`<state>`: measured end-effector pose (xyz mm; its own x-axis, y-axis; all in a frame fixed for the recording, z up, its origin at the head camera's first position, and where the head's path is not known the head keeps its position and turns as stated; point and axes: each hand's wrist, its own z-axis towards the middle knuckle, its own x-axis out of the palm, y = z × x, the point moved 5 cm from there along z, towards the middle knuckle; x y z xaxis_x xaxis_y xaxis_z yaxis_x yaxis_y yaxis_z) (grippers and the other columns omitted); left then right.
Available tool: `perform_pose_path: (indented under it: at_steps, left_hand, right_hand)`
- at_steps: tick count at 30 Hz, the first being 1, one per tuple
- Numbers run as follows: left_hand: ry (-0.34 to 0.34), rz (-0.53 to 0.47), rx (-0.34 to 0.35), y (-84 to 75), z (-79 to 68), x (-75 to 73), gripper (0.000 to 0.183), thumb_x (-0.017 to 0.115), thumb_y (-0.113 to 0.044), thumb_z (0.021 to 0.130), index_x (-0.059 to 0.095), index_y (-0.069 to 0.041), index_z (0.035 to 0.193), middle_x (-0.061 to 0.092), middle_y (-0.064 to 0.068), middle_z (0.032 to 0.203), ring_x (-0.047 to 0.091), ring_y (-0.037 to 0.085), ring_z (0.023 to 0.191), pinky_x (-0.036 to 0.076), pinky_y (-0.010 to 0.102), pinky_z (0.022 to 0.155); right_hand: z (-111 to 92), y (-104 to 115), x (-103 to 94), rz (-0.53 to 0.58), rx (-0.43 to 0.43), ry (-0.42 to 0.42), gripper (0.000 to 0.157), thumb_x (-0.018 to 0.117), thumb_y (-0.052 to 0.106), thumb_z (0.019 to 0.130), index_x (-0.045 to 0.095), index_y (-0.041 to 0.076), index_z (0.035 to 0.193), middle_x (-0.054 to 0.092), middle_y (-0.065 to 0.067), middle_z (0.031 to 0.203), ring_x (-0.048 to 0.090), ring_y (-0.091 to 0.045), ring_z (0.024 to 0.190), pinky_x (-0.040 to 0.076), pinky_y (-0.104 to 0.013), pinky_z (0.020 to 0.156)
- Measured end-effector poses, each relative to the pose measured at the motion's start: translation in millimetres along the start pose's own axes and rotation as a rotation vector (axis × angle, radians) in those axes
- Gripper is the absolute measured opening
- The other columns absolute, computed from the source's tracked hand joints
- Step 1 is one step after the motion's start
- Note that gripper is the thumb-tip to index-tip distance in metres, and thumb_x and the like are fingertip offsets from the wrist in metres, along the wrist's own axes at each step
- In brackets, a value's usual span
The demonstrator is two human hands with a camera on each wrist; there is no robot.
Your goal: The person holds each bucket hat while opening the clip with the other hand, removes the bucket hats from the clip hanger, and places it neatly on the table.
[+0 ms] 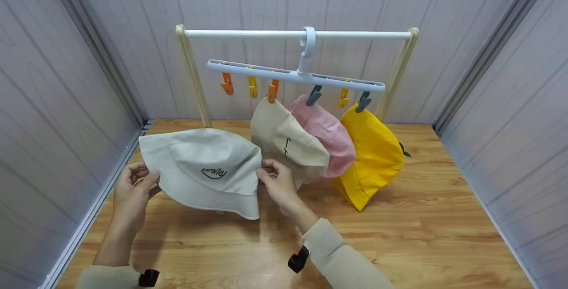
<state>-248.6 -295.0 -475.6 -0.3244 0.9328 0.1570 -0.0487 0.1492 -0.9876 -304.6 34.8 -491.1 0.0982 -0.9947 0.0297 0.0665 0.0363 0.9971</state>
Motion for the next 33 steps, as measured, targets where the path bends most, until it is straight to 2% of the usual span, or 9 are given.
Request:
perform_pose_path:
  at_steps: [3,11,18,27,33]
  left_hand:
    - [0.01,0.03,-0.027,3.0,1.0,-8.1,0.027,0.065,-0.008,0.106,0.049,-0.01,0.128,0.051,0.003,0.115,0.061,0.01,0.096,0.061,0.024,0.085]
    - [0.044,0.07,-0.094,15.8,0.3,-32.6,0.03,0.065,-0.014,0.107,0.045,-0.009,0.127,0.051,-0.002,0.113,0.058,0.008,0.1,0.06,0.023,0.086]
    - [0.115,0.084,-0.139,25.8,-3.4,-54.8,0.034,0.067,-0.017,0.106,0.041,-0.007,0.126,0.055,-0.005,0.11,0.061,0.007,0.1,0.059,0.022,0.086]
    - [0.098,0.181,-0.222,42.5,-3.7,-76.3,0.038,0.07,-0.021,0.105,0.042,-0.007,0.126,0.057,-0.01,0.105,0.064,0.002,0.097,0.058,0.02,0.086]
    - [0.084,0.224,-0.241,49.5,-1.6,-84.4,0.042,0.073,-0.024,0.103,0.043,-0.009,0.128,0.058,-0.009,0.109,0.065,0.001,0.097,0.057,0.019,0.086]
  right_hand:
    - [4,-1,5.7,-0.004,0.023,0.004,0.021,0.068,0.002,0.101,0.069,-0.006,0.12,0.069,-0.009,0.107,0.067,-0.013,0.093,0.06,-0.041,0.094]
    - [7,-3,21.9,0.036,0.096,0.056,0.021,0.067,0.004,0.102,0.069,-0.005,0.121,0.071,-0.011,0.102,0.07,-0.016,0.086,0.064,-0.036,0.082]
    - [9,-5,39.5,0.07,0.183,0.08,0.023,0.065,0.004,0.103,0.068,-0.004,0.125,0.072,-0.01,0.103,0.071,-0.018,0.085,0.064,-0.035,0.081]
    - [8,-17,58.9,0.06,0.228,0.075,0.026,0.064,0.004,0.103,0.07,-0.003,0.127,0.073,-0.008,0.101,0.069,-0.019,0.085,0.063,-0.031,0.078]
    - [6,-26,68.5,0.059,0.239,0.083,0.03,0.063,0.005,0.104,0.067,-0.003,0.133,0.073,-0.01,0.111,0.071,-0.019,0.096,0.062,-0.035,0.087]
